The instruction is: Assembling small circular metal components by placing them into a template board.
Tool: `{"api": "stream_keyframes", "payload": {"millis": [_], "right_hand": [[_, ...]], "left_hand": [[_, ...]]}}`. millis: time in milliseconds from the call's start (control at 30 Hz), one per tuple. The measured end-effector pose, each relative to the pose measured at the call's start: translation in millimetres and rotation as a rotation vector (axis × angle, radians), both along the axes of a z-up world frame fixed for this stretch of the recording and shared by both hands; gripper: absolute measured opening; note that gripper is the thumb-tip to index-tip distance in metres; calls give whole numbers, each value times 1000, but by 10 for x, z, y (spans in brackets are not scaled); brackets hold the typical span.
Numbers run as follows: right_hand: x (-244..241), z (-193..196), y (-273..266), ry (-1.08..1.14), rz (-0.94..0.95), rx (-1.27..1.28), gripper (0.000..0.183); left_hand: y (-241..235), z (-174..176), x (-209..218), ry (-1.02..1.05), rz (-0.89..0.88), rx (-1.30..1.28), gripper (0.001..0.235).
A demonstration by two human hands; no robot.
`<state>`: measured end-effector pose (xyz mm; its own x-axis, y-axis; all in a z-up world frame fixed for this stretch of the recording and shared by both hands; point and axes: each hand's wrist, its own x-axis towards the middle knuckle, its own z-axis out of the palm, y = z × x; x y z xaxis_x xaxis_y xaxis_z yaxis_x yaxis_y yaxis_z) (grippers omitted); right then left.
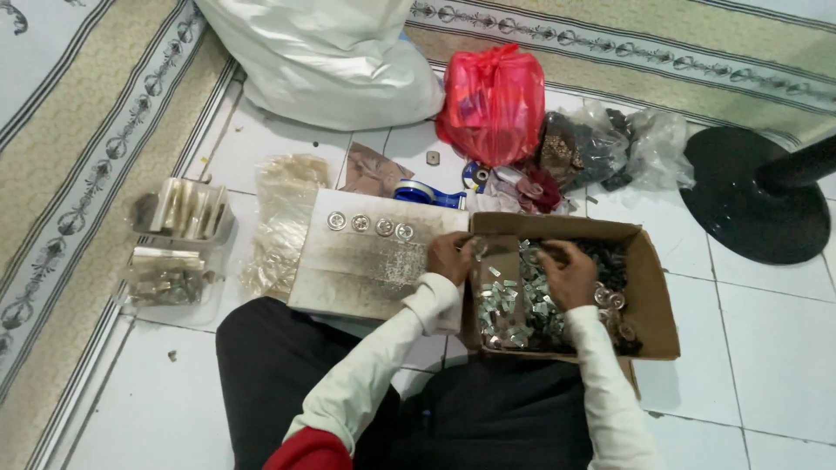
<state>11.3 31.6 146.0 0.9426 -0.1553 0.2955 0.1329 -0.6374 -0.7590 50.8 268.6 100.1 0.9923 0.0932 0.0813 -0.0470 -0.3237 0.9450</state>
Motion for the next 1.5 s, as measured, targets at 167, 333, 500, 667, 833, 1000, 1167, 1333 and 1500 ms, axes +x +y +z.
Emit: {"api": "stream_keyframes", "payload": {"millis": [167, 333, 500, 667, 833, 1000, 1167, 1333, 1500], "right_hand": [[354, 22, 1094, 66, 184, -9, 24], [704, -299, 1356, 226, 192, -155, 24], [743, -379, 1360, 133, 213, -442, 25], [589, -499, 1360, 22, 127, -504, 23], [509, -560, 1349, -41, 143, -602, 33], [557, -723, 1290, -36, 188, -615, 37], [395, -321, 857, -122, 98, -356, 26], [220, -366, -457, -104, -53, -288, 22], [-290, -253, -1554, 393, -247, -561, 10]], "left_hand": [[663, -353, 410, 85, 82, 108, 17], [875, -384, 487, 158, 49, 217, 16], [878, -305, 441, 8, -1, 479, 12], [904, -247, 277, -220, -15, 572, 14], [933, -154, 180, -315, -195, 727, 20], [951, -139, 178, -318, -200, 789, 19], [718, -208, 178, -411, -185, 790, 19], [-226, -78, -33, -555, -196, 784, 15], [-1583, -527, -274, -571, -547, 639, 3]]}}
